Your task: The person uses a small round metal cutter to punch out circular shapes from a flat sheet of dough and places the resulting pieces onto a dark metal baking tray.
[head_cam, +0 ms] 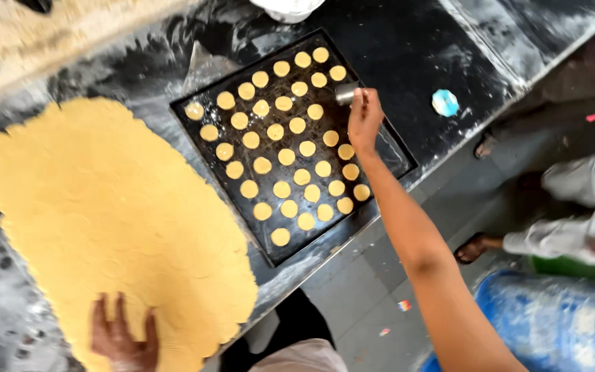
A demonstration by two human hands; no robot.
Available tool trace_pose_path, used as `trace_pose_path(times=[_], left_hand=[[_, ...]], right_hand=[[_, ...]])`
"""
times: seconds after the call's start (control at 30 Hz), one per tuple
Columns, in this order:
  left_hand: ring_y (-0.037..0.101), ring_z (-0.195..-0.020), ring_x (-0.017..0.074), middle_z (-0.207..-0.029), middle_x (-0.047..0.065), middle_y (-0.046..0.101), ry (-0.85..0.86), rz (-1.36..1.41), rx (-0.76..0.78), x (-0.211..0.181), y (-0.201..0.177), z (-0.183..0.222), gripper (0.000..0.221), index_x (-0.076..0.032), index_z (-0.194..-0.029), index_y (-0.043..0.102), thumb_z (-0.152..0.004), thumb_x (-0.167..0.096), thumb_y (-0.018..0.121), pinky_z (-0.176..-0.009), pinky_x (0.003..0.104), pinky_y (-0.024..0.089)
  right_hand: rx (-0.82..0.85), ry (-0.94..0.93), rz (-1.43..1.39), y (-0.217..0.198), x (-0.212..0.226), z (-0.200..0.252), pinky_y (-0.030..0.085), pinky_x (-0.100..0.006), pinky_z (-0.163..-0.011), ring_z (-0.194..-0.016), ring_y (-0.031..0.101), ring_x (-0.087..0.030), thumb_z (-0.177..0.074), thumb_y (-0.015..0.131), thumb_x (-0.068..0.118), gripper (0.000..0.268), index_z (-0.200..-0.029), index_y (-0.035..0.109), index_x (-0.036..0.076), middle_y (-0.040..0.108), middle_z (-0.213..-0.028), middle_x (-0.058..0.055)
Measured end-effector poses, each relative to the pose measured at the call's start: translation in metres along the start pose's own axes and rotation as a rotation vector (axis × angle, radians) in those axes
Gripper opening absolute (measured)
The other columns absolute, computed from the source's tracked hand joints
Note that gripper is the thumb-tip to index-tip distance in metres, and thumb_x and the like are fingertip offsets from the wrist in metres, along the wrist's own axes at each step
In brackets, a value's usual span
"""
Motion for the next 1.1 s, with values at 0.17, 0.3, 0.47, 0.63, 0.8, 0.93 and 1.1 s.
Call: trace_pose_path(times=[0.17,0.3,0.47,0.63,0.8,0.93,1.1], left_hand=[[0.048,-0.141,0.0458,-0.151,0.033,0.047,-0.305,-0.153,0.146,0.058,-0.036,0.046,0.065,0.002,-0.148,0.050,-0.098,-0.025,0.082,-0.110,0.052,0.049],[0.046,-0.147,0.0463,-0.158,0.030,0.046,-0.310,-0.049,-0.083,0.071,-0.066,0.083,0.064,0.006,-0.160,0.041,-0.113,-0.020,0.076,-0.117,0.053,0.044],[0.050,-0.142,0.0396,-0.151,0.026,0.050,-0.117,-0.169,-0.141,0.076,-0.080,0.092,0.055,0.007,-0.145,0.029,-0.109,-0.009,0.067,-0.119,0.056,0.040],[0.051,-0.139,0.0313,-0.153,0.019,0.052,-0.901,0.519,-0.126,0.132,-0.061,0.130,0.057,0.001,-0.152,0.044,-0.106,-0.031,0.056,-0.116,0.042,0.038],[0.057,-0.134,0.0258,-0.146,0.015,0.062,-1.092,0.903,-0.052,0.150,-0.020,0.158,0.060,0.000,-0.145,0.056,-0.108,-0.045,0.040,-0.114,0.038,0.041],[0.058,-0.132,0.0265,-0.143,0.017,0.062,-1.038,1.156,-0.079,0.139,-0.013,0.152,0.068,0.003,-0.145,0.052,-0.108,-0.050,0.032,-0.112,0.039,0.042],[0.057,-0.131,0.0283,-0.145,0.017,0.060,-1.087,1.328,-0.018,0.125,-0.009,0.152,0.071,0.003,-0.145,0.050,-0.107,-0.053,0.027,-0.112,0.041,0.043]], right_hand=[[-0.076,-0.117,-0.106,-0.008,-0.030,-0.010,0.049,-0.026,-0.077,-0.087,0.056,-0.008,-0.113,0.053,0.027,0.026,-0.104,0.058,0.002,0.057,-0.093,-0.002],[0.010,0.044,-0.196,-0.002,0.023,0.048,0.049,-0.025,-0.079,-0.088,0.061,-0.009,-0.113,0.052,0.024,0.023,-0.103,0.056,0.003,0.054,-0.098,0.002],[0.595,0.065,-0.216,0.082,0.136,0.235,0.044,-0.028,-0.074,-0.084,0.054,-0.011,-0.113,0.059,0.013,0.021,-0.096,0.054,0.001,0.054,-0.090,-0.004],[1.048,-0.352,-0.343,0.142,0.302,0.396,0.057,-0.035,-0.084,-0.097,0.069,-0.028,-0.093,0.064,-0.003,0.013,-0.103,0.070,0.002,0.071,-0.104,-0.012],[1.171,-0.620,-0.291,0.175,0.370,0.471,0.057,-0.039,-0.081,-0.098,0.066,-0.029,-0.089,0.069,-0.001,0.020,-0.109,0.072,0.000,0.071,-0.107,-0.011],[1.219,-0.804,-0.133,0.194,0.377,0.508,0.056,-0.039,-0.083,-0.099,0.065,-0.030,-0.083,0.069,-0.002,0.025,-0.108,0.072,0.000,0.070,-0.107,-0.010],[1.272,-0.719,0.007,0.215,0.359,0.527,0.055,-0.041,-0.081,-0.092,0.067,-0.031,-0.078,0.067,0.001,0.020,-0.097,0.074,0.004,0.071,-0.095,-0.010]])
Point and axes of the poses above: each hand's wrist, its own z-axis away from the middle knuckle, its own y-axis out of the palm, x = y × z, the point moved 7 cm from there along -z, towards the middle knuckle
